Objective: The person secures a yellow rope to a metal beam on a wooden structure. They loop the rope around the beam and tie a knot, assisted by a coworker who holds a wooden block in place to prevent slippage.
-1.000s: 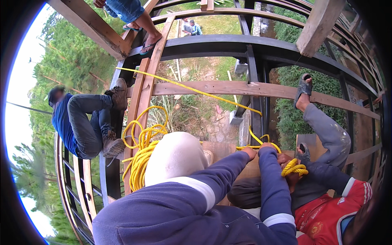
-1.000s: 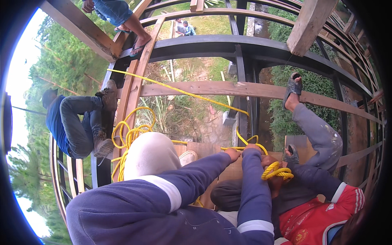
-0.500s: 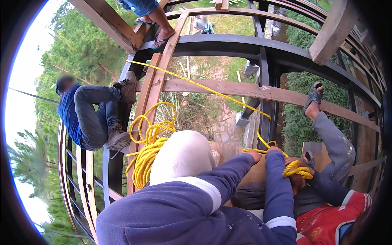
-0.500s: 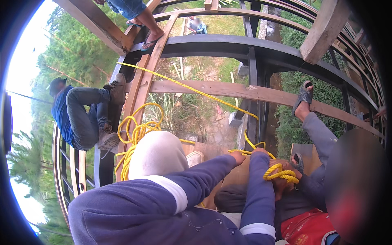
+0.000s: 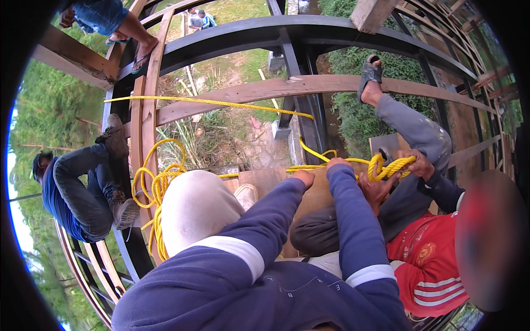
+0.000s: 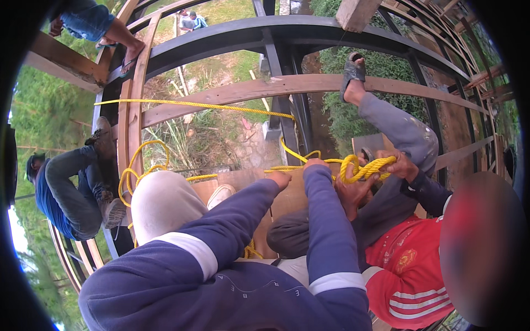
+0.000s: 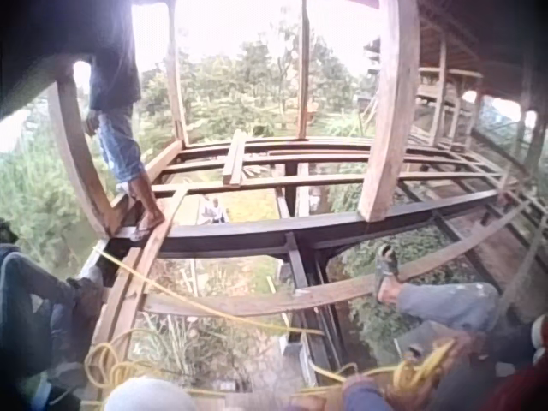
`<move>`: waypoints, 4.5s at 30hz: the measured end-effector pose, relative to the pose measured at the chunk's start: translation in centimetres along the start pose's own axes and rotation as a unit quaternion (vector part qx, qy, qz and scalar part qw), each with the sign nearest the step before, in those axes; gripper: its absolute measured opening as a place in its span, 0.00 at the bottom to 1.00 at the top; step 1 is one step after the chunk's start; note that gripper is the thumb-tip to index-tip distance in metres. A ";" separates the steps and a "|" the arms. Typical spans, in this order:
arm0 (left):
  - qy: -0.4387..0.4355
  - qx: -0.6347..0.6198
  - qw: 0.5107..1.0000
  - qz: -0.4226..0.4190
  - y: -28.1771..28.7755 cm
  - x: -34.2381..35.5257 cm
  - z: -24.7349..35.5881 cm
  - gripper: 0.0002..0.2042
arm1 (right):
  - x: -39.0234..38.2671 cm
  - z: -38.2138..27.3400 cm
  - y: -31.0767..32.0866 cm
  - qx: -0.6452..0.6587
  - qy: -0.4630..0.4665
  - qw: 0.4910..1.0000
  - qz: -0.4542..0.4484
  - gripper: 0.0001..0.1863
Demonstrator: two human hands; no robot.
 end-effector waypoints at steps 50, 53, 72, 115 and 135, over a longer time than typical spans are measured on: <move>0.105 -0.084 0.991 0.028 2.1 -1.9 1.7 0.20 | 1.0 -1.3 -0.8 -0.044 0.022 0.988 0.144 0.13; 0.111 -0.074 0.990 0.036 2.1 -2.1 0.5 0.19 | 1.4 -2.7 -1.5 -0.083 0.031 0.988 0.128 0.14; 0.094 -0.111 0.988 0.058 2.0 -1.2 -1.8 0.18 | 3.0 -4.8 -3.3 -0.113 0.087 0.973 0.180 0.19; 0.193 -0.751 0.621 -0.114 3.3 7.0 6.8 0.15 | -14.7 5.3 10.3 -0.028 0.073 0.994 0.076 0.17; 0.172 -0.753 0.628 -0.092 -0.6 9.6 4.7 0.09 | -8.7 0.9 7.4 0.003 0.017 1.000 0.016 0.19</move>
Point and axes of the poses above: each hand's wrist, its own x-axis towards the middle knuckle, its own y-axis out of the back of the hand, z = x × y, the point moved 2 cm from there along x, towards the middle knuckle, and after that the axes turned 2 degrees about x, right-handed, at the moved point
